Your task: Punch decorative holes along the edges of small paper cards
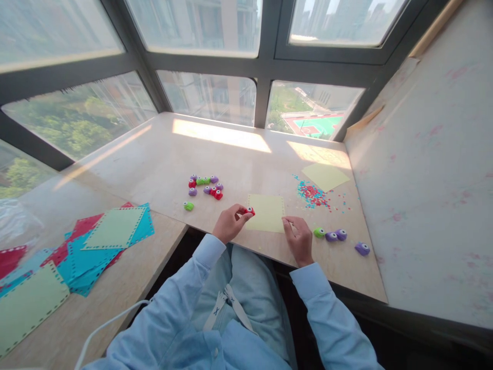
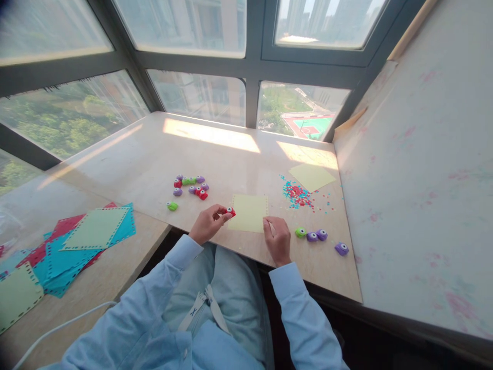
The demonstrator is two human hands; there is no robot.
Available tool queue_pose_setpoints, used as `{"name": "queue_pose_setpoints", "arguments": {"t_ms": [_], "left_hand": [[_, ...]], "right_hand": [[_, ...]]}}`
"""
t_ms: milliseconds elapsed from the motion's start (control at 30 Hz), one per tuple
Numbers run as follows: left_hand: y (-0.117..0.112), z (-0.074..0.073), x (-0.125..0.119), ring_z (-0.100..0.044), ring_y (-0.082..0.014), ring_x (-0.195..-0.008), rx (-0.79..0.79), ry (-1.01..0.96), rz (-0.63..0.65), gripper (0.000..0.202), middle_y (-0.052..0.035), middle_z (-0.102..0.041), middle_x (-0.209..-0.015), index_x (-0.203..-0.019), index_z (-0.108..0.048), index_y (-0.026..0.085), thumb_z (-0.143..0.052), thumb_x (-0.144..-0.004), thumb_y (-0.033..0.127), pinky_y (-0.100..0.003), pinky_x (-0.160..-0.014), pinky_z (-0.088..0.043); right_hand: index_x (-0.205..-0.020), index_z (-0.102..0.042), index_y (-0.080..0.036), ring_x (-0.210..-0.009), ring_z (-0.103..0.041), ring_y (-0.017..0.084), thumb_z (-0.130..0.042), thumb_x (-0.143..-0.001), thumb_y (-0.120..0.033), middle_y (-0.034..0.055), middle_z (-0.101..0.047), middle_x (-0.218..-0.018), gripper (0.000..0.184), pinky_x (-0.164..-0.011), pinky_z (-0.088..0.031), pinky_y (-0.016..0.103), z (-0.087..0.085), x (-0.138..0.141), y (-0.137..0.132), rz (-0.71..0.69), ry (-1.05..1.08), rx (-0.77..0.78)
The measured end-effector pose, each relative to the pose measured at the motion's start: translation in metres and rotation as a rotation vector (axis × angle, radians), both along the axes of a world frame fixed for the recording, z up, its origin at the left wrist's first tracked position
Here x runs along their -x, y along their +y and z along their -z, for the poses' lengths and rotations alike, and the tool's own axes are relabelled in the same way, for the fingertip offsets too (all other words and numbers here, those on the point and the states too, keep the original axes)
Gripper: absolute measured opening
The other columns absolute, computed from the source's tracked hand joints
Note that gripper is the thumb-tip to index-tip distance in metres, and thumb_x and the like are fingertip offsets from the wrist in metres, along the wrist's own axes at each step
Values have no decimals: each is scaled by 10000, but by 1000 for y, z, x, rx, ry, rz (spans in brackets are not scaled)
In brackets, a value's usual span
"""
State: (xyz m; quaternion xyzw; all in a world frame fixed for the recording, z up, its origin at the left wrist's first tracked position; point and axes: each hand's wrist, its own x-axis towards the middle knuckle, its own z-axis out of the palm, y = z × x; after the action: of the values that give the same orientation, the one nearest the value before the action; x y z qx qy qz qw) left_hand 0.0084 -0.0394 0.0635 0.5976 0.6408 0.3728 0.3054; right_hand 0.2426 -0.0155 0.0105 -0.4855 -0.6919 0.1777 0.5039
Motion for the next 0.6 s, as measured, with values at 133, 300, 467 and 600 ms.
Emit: {"name": "queue_pose_setpoints", "arguments": {"t_ms": [133,300,467,600], "left_hand": [[-10,1,-37,-591,-116,-600,-55,-57,-44,255,-18,-714,-814,-871,-653,184,-637,-841,437,-242,-587,-458],[-17,16,-70,-623,-141,-678,-105,123,29,195,-31,-706,-871,-920,-648,192,-665,-835,366,-280,-674,-495],[-16,27,-85,-631,-171,-760,-174,207,71,194,-57,-677,-874,-937,-637,192,-621,-876,375,-292,-687,-502],[-13,29,-94,-617,-172,-795,-252,175,111,144,-64,-656,-886,-891,-604,195,-568,-913,332,-290,-711,-502]], "right_hand": [[-944,-698,-202,-849,-672,206,-538,-926,-394,74,-730,-933,250,-772,-535,354,-6,4,-15,-98,163,195],[-1066,-711,-209,-945,-691,239,-554,-908,-467,96,-731,-1092,341,-787,-568,379,-10,9,-37,-149,308,425],[-1074,-705,-193,-924,-709,258,-656,-832,-482,98,-744,-1071,380,-810,-595,424,-19,14,-46,-49,500,514],[-1019,-691,-184,-932,-705,252,-708,-790,-465,93,-749,-1014,363,-855,-577,426,-26,17,-46,-1,575,479]]}}
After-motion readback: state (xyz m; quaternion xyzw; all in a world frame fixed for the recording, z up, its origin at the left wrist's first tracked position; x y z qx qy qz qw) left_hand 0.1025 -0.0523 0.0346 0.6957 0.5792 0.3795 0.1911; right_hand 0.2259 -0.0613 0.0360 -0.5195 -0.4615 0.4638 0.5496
